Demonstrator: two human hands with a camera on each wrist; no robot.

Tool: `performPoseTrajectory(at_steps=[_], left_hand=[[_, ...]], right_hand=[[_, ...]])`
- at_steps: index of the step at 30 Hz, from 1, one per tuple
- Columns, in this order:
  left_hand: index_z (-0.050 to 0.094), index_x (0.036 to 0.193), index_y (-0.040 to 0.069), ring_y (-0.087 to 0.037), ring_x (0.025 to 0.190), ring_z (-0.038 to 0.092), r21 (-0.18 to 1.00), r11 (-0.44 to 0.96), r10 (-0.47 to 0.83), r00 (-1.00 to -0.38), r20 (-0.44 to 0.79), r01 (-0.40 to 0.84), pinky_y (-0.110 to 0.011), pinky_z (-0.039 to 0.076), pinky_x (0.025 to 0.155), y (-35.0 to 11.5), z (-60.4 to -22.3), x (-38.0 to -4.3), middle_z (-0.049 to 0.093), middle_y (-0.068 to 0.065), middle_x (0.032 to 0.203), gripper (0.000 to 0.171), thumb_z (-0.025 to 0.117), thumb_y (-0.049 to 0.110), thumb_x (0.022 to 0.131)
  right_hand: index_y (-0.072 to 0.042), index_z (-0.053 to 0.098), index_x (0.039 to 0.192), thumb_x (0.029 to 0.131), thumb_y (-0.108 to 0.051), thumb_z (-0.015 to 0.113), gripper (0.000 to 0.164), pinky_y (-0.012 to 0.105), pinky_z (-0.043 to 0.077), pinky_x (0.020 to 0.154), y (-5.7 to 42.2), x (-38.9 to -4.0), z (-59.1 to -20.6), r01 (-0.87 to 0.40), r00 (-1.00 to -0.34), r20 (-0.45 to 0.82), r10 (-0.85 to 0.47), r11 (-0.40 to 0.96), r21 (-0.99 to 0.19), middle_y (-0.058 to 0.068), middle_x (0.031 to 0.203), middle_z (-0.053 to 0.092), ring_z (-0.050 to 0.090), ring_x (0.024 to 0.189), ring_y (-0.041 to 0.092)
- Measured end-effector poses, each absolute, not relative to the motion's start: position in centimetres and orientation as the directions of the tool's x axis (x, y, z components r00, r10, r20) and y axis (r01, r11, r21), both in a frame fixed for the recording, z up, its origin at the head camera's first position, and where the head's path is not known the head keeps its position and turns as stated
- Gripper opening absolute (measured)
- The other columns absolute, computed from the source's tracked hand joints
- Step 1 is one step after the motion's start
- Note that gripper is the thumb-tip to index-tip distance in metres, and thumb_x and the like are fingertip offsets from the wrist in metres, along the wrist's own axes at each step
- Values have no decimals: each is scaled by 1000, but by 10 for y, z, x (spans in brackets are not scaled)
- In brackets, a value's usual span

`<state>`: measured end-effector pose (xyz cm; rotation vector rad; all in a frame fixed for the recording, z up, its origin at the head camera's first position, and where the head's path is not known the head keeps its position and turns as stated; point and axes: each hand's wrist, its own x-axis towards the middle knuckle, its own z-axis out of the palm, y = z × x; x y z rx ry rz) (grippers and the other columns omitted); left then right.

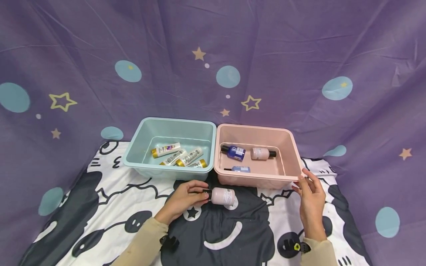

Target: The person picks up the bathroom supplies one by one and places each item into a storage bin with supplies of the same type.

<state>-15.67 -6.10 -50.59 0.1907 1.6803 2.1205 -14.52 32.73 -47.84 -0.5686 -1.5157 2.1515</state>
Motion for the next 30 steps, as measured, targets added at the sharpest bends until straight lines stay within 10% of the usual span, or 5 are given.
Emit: performPoseTrajectory(at_steps=[30], left_hand=[[64,126,1,-27,109,62,990,-138,427,-902,61,2,-39,59,82,-30,-418,-195,64,-14,118,40,77,9,89]], right_hand=[[-1,63,131,94,-4,70,38,29,60,68,328,-145,-479,-125,-816,-75,573,-302,-945,12,107,68,71,80,19]])
